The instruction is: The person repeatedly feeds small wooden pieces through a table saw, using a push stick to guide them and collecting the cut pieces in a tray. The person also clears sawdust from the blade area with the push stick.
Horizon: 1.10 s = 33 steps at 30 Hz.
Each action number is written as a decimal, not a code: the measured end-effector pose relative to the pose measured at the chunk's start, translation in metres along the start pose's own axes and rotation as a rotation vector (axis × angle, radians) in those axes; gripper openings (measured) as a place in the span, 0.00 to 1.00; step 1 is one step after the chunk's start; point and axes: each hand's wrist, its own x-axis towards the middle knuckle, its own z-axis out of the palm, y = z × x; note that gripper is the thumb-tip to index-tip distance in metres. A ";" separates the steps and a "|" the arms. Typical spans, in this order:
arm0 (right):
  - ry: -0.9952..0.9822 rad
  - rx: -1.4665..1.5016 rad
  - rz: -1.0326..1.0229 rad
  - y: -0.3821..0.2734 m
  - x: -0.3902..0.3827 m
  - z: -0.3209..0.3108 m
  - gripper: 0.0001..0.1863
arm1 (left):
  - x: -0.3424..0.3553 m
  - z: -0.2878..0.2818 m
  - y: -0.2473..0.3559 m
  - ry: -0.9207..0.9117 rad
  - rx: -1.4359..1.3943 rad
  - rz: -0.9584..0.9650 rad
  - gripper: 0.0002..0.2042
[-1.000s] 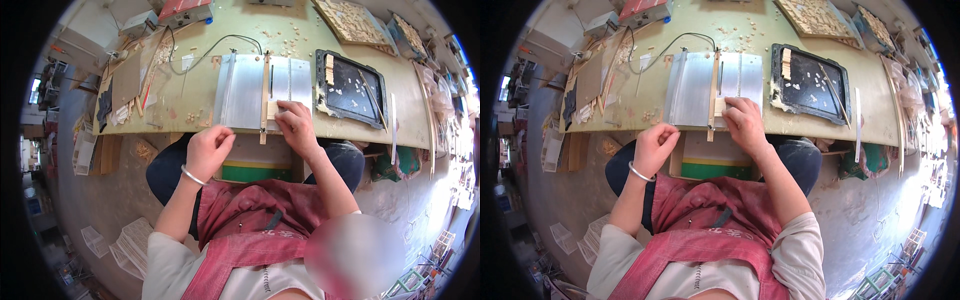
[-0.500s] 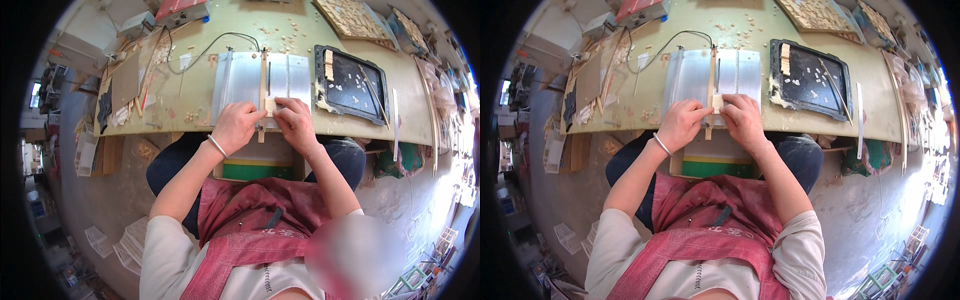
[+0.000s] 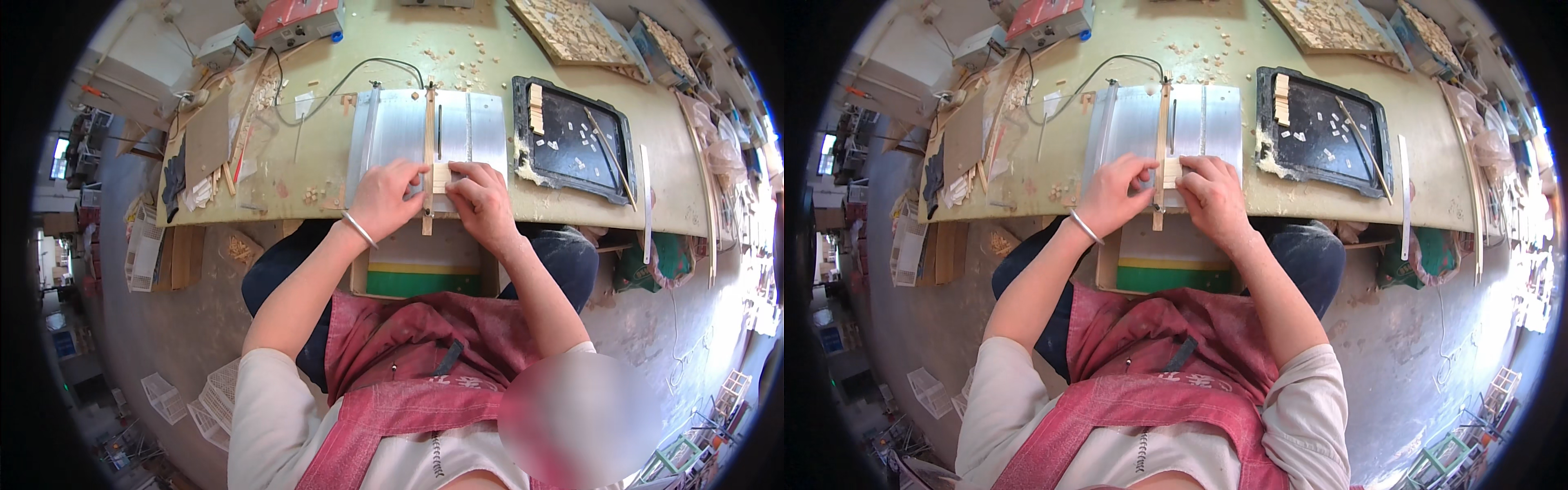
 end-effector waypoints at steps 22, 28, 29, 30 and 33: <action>0.011 0.026 -0.042 0.017 0.024 0.001 0.05 | 0.044 0.002 -0.007 -0.041 -0.072 -0.161 0.21; 0.007 0.025 -0.047 0.022 0.030 0.002 0.05 | 0.049 0.006 -0.015 0.016 -0.099 -0.118 0.21; 0.009 0.024 -0.053 0.023 0.032 0.003 0.05 | 0.050 0.007 -0.017 0.036 -0.108 -0.095 0.22; 0.010 0.020 -0.055 0.024 0.033 0.003 0.05 | 0.050 0.008 -0.020 0.039 -0.106 -0.095 0.22; 0.014 0.014 -0.055 0.028 0.035 0.004 0.05 | 0.055 0.008 -0.022 0.045 -0.104 -0.087 0.22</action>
